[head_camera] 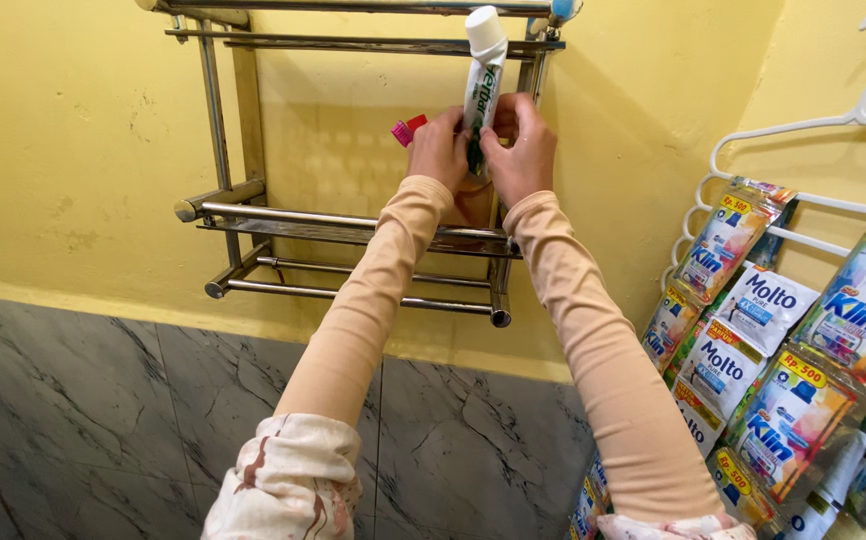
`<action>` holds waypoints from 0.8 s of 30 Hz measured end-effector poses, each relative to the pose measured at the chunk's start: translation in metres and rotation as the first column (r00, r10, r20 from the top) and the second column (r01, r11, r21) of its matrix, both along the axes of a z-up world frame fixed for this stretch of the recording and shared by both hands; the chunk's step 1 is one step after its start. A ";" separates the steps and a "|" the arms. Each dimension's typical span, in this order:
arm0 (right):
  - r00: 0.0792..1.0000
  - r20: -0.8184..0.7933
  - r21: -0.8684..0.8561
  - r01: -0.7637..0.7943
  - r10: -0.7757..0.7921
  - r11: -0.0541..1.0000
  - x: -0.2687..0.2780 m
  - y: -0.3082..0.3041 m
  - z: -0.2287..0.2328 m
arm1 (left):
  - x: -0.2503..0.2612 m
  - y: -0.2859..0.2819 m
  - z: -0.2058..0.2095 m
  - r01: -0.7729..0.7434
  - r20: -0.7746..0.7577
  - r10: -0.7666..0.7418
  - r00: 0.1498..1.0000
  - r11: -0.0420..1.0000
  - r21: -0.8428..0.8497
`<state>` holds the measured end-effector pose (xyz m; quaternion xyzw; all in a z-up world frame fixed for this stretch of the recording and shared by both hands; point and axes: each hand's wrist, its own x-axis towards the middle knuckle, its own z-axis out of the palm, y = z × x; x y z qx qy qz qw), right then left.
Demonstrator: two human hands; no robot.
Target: The person places a bear-shaped cup on a wall-mounted metal shelf, then adds a toothbrush, two toothpaste tubes, an orange floss pick, a black toothbrush, a bar of soap, a blue bottle, and a pump bottle. Each item is taken from a lower caddy and arranged on the shelf.
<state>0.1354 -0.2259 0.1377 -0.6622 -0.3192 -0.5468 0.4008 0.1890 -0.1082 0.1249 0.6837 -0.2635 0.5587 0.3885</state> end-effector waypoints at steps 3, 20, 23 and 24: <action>0.997 -0.054 -0.025 0.059 -0.061 0.998 0.002 -0.003 -0.005 | 0.006 0.002 -0.008 0.025 0.011 -0.026 1.000 0.995 0.094; 0.905 -0.197 -0.163 0.350 -0.378 0.923 0.004 -0.008 -0.006 | 0.019 -0.009 -0.015 -0.116 -0.158 0.189 0.969 0.917 0.382; 0.880 -0.198 -0.229 0.387 -0.432 0.893 0.014 -0.007 -0.002 | 0.024 -0.011 -0.018 -0.093 -0.064 0.121 0.991 0.937 0.337; 0.867 -0.221 -0.252 0.391 -0.446 0.885 0.018 -0.006 -0.002 | 0.026 -0.011 -0.020 -0.077 -0.005 0.082 0.997 0.948 0.309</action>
